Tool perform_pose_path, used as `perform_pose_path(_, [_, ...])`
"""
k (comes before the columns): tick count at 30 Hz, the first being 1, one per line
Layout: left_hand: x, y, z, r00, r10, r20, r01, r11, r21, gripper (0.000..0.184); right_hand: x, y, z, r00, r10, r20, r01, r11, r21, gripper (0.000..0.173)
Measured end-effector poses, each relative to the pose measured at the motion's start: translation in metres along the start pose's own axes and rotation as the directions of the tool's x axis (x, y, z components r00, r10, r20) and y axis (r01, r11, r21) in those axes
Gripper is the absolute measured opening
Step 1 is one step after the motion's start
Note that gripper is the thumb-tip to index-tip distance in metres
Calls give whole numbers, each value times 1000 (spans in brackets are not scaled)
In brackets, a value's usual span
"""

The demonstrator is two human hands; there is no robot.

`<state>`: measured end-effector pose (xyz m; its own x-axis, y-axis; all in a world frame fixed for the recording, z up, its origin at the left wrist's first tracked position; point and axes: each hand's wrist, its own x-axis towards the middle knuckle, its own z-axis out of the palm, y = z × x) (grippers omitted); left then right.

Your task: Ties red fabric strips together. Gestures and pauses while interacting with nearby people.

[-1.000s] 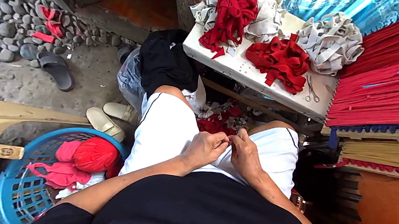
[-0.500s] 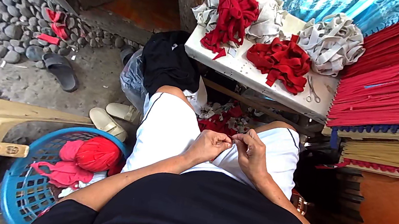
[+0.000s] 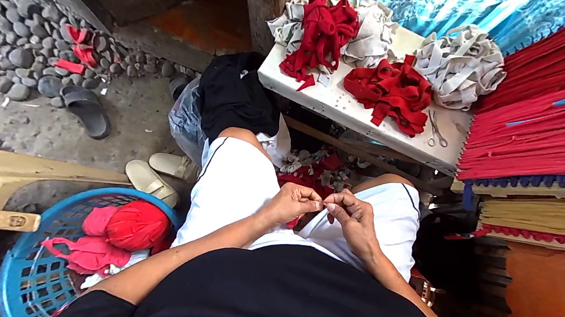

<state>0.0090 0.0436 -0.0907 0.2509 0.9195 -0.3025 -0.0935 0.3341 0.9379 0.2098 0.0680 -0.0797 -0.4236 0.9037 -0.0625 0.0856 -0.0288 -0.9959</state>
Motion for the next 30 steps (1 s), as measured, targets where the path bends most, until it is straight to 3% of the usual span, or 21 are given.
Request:
perform_pose_path(4, [1,1,0,999,6,51,-3,997,-74,10,2,2,3,996,80,-34,-71,976,206,11])
perform_pose_path(8, [1,-1,-2,998,-15,67,22,994,-110,10,2,3,3,995,82,-58,-65,968,243,12])
perform_pose_path(12, [2,-1,-1,988,8,-154,-23,995,-95,6,3,7,1,992,44,-114,-20,978,208,12])
perform_pose_path(14, [0,3,1,975,77,-207,-85,996,-33,16,3,9,1,991,48,-126,-24,982,185,11])
perform_pose_path(18, [-1,4,9,972,165,-168,-174,984,-36,34,2,8,5,992,67,-111,-45,981,187,11])
perform_pose_path(30, [0,1,9,948,282,-151,-293,955,-55,21,-1,2,10,989,149,-2,-140,932,335,9])
